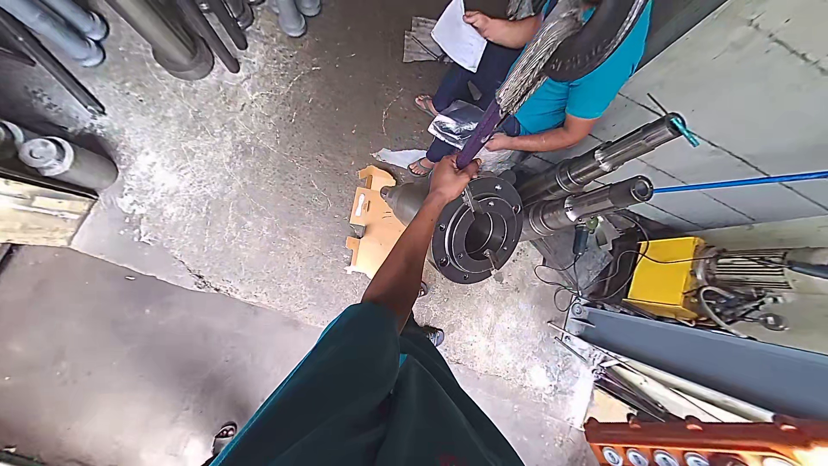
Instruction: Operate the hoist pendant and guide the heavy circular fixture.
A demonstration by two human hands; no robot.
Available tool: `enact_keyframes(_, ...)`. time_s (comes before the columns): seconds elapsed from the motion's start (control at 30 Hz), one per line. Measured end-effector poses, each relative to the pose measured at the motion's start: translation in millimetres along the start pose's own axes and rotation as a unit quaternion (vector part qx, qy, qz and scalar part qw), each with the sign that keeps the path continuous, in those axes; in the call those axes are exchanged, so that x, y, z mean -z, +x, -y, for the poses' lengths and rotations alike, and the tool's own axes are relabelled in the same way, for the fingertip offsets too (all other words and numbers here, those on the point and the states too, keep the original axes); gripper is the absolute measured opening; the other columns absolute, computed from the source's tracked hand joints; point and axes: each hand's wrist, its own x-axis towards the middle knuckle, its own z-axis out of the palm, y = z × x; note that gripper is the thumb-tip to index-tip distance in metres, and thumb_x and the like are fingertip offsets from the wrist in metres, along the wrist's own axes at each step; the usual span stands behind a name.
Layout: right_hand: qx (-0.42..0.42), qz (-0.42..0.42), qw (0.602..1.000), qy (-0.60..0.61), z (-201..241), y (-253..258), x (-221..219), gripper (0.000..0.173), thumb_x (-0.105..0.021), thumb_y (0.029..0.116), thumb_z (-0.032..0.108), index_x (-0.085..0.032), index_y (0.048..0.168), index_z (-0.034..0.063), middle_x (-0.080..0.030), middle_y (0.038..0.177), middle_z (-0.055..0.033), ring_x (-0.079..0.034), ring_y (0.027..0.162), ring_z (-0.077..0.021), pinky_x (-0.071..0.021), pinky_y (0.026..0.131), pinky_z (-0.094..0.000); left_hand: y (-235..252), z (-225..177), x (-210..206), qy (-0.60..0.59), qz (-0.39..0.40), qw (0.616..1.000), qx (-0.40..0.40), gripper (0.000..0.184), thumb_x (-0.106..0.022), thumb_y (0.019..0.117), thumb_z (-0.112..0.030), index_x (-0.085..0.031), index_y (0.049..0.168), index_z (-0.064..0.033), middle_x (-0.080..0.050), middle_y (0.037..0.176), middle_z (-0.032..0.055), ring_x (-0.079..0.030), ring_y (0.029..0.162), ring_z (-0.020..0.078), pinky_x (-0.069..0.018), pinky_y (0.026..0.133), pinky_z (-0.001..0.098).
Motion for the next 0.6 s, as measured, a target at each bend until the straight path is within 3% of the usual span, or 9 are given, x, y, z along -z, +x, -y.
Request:
enact_keyframes(0.07,-0.006,-0.001,1.000,-0.008,6.1,-2.9,-6.5,0.025,-0.029,0.1003,0.020,-0.051,0.111,0.0164,-0.072,0.087,0.0033,-0.075,0.077,-0.0172,-0.0644,0.065,-0.0351,1.1,5.0,-1.8,-0.004,-0.007,1.000,0.001,0.027,-0.066,0.0987,-0.034,-0.075,0.096,-0.0090,-0.076,0.083,0.0014,-0.072,0.079,0.0132,-0.0577,0.081,0.0459)
enact_keyframes(0.13,-0.006,0.000,1.000,-0.011,1.9,-1.7,-0.8,0.023,-0.033,0.1007,0.022,-0.049,0.115,0.0144,-0.072,0.088,0.0020,-0.075,0.077,-0.0188,-0.0643,0.065,-0.0369,-0.2,12.1,-1.9,-0.008,-0.009,1.000,0.003,0.026,-0.066,0.0984,-0.032,-0.075,0.097,-0.0077,-0.076,0.085,0.0024,-0.072,0.080,0.0138,-0.0578,0.083,0.0455)
enact_keyframes(0.17,-0.004,0.003,1.000,-0.014,-2.6,-0.8,5.6,0.023,-0.039,0.1014,0.027,-0.048,0.119,0.0143,-0.072,0.089,0.0026,-0.075,0.078,-0.0188,-0.0646,0.065,-0.0374,-0.5,14.0,-2.6,-0.010,-0.004,1.000,0.004,0.026,-0.065,0.0988,-0.032,-0.074,0.099,-0.0067,-0.076,0.086,0.0030,-0.072,0.081,0.0139,-0.0585,0.084,0.0447)
enact_keyframes(0.23,0.007,0.033,0.999,-0.020,-15.3,4.2,27.7,0.048,-0.053,0.1008,0.045,-0.043,0.133,0.0118,-0.073,0.100,0.0003,-0.075,0.085,-0.0214,-0.0648,0.070,-0.0411,1.6,17.3,-8.3,-0.020,-0.003,1.000,-0.011,0.027,-0.066,0.0986,-0.031,-0.074,0.100,-0.0062,-0.077,0.086,0.0027,-0.073,0.078,0.0129,-0.0595,0.081,0.0426)
enact_keyframes(0.4,0.030,0.041,0.998,-0.021,-22.7,8.3,30.4,0.047,-0.058,0.0993,0.046,-0.046,0.131,0.0137,-0.073,0.102,0.0009,-0.075,0.085,-0.0205,-0.0651,0.070,-0.0397,1.0,19.2,-5.9,-0.046,-0.017,0.998,-0.028,0.023,-0.066,0.0985,-0.028,-0.072,0.096,-0.0056,-0.076,0.082,0.0008,-0.072,0.077,0.0089,-0.0590,0.081,0.0365)
enact_keyframes(0.6,0.049,0.015,0.999,-0.018,-32.3,4.3,33.0,0.053,-0.064,0.0965,0.048,-0.047,0.131,0.0111,-0.073,0.100,0.0000,-0.075,0.086,-0.0215,-0.0650,0.071,-0.0408,8.1,33.8,-5.6,-0.068,0.002,0.997,-0.026,0.020,-0.067,0.0977,-0.025,-0.070,0.094,-0.0057,-0.076,0.083,0.0011,-0.072,0.078,0.0101,-0.0587,0.080,0.0371)
